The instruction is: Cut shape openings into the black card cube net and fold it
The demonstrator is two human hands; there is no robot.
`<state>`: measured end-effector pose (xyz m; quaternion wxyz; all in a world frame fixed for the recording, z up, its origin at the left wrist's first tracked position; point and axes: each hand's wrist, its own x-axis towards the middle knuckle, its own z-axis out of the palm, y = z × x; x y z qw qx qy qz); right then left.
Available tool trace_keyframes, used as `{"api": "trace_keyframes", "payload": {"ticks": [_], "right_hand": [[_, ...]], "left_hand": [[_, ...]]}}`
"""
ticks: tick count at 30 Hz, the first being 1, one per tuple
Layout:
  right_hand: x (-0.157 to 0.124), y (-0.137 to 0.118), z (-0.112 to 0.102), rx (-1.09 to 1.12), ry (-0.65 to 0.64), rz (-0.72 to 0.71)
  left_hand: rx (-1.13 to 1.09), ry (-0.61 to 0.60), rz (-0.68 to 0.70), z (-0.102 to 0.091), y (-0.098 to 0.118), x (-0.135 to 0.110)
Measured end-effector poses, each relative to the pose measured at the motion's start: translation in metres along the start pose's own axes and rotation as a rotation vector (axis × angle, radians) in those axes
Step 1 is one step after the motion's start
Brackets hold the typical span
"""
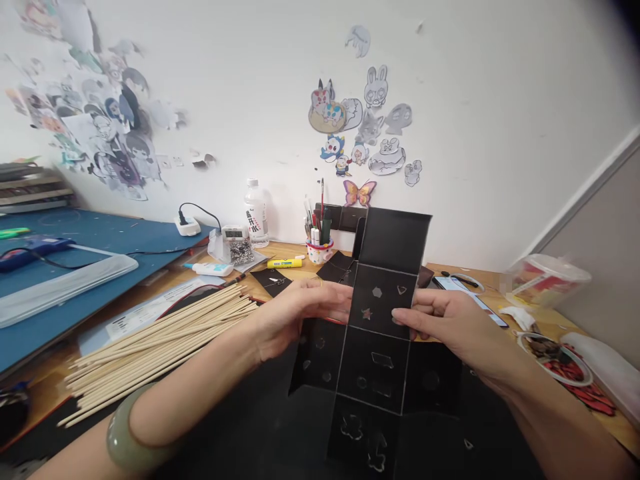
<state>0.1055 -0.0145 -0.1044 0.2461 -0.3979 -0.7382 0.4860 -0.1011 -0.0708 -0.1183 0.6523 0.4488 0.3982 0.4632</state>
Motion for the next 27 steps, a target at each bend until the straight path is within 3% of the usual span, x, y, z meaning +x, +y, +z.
{"api": "trace_keyframes", "payload": {"ticks": [7,27], "right_hand": [[0.005,0.003,0.002,-0.128,-0.058,0.023],[0.015,0.02,0.011,-0.157,-0.132,0.015]], "left_hand": [[0.085,0.047,-0.138,-0.006,-0.008,0.009],[0.307,0.052,-0.048,-0.011,-0.024,0.021]]}}
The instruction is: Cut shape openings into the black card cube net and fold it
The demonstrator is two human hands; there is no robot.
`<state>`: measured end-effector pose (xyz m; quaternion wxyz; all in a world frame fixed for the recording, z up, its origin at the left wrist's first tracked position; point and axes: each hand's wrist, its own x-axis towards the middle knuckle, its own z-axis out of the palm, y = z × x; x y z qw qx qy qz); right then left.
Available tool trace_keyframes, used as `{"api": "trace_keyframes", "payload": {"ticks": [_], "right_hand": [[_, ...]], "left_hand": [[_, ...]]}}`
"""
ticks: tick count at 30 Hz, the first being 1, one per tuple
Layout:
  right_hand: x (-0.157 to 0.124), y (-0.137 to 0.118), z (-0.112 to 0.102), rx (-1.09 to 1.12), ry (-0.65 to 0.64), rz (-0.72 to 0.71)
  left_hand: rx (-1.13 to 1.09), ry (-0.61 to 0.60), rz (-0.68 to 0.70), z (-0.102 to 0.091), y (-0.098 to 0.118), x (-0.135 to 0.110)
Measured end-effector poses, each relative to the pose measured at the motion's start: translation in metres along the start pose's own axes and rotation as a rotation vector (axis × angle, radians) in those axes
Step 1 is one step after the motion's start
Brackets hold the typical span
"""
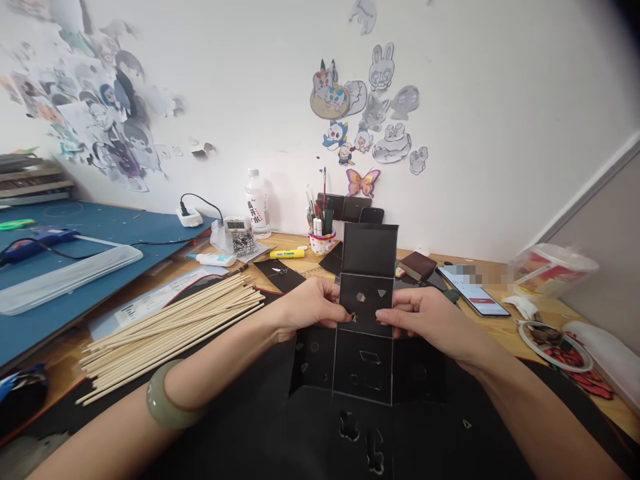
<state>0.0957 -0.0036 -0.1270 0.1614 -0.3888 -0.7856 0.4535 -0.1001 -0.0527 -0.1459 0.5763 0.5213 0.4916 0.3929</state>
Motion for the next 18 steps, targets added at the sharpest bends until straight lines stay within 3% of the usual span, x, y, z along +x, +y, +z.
{"api": "trace_keyframes", "payload": {"ticks": [2,7,9,12,18], "right_hand": [[0.002,0.002,0.0,0.0,0.064,-0.023],[0.013,0.021,-0.013,-0.09,0.515,-0.054],[0.018,0.034,-0.021,-0.079,0.62,-0.035],[0.026,0.049,-0.03,0.037,0.613,0.036],[0.027,0.058,-0.032,0.307,0.343,0.193]], "left_hand": [[-0.008,0.025,-0.014,-0.003,-0.003,0.003],[-0.091,0.093,-0.072,-0.021,-0.017,0.019],[-0.15,0.113,-0.091,-0.029,-0.024,0.025],[-0.253,0.144,-0.095,-0.039,-0.031,0.032],[-0.428,0.226,-0.081,-0.047,-0.034,0.037]]}}
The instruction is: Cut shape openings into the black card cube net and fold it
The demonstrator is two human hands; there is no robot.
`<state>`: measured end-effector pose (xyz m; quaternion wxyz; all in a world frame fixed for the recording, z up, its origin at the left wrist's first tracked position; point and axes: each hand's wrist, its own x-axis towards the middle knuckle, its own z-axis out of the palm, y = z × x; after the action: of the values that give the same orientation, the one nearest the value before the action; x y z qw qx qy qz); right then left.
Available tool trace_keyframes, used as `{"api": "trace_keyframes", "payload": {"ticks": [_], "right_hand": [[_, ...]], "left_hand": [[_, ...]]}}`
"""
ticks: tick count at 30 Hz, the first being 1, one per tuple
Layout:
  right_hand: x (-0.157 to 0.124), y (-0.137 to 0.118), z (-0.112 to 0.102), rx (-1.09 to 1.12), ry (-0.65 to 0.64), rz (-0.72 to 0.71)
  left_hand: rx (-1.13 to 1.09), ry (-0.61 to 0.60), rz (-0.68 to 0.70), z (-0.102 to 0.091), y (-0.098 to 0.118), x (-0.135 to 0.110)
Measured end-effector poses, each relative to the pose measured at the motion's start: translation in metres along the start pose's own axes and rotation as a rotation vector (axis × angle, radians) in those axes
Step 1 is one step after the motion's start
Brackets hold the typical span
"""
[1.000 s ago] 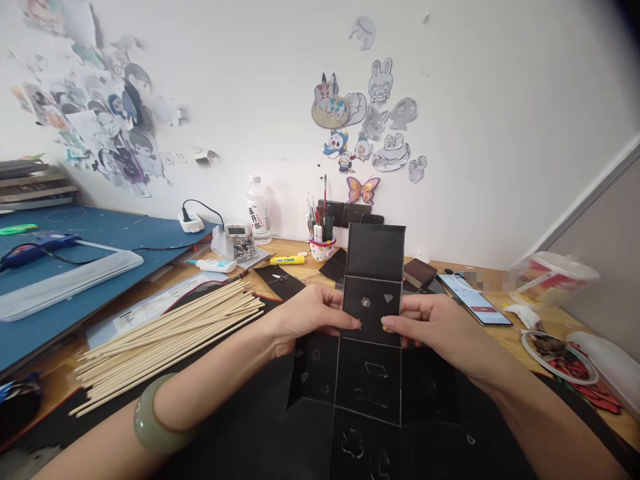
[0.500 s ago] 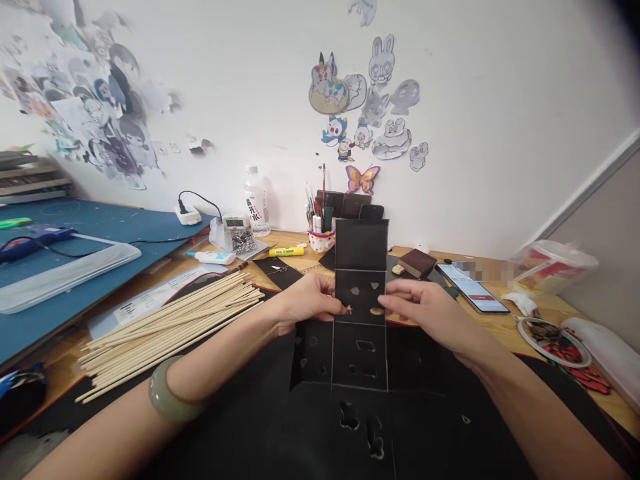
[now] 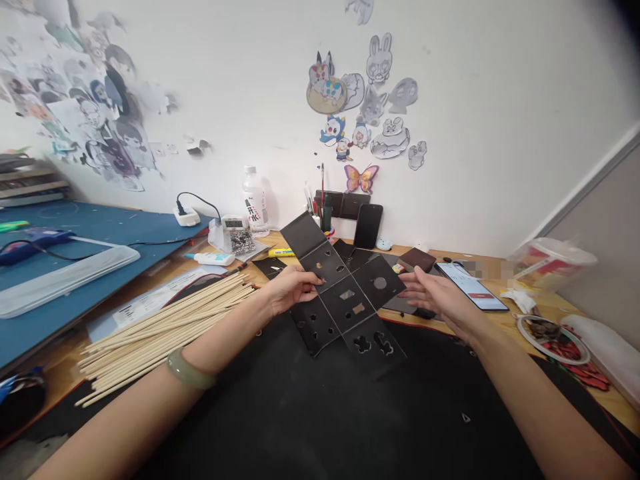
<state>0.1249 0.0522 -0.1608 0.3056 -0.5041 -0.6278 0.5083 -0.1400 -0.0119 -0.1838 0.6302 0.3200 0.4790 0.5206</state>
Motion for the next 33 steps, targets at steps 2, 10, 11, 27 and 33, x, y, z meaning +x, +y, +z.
{"api": "trace_keyframes", "payload": {"ticks": [2,10,11,27,33], "right_hand": [[-0.001,0.001,0.001,0.045,-0.105,0.038],[-0.011,0.01,-0.004,-0.008,-0.61,-0.087],[-0.013,0.011,-0.004,0.037,-0.62,-0.101],[-0.031,0.011,0.071,0.211,-0.147,-0.424],[-0.029,0.013,0.072,0.56,-0.004,-0.465]], "left_hand": [[-0.044,0.021,0.0,-0.001,0.0,0.001],[-0.212,0.053,0.083,0.0,-0.006,0.005],[-0.233,0.05,0.091,0.002,-0.008,0.005],[-0.322,0.162,0.346,0.049,-0.031,-0.021],[-0.164,0.102,0.451,0.06,-0.035,-0.035]]}}
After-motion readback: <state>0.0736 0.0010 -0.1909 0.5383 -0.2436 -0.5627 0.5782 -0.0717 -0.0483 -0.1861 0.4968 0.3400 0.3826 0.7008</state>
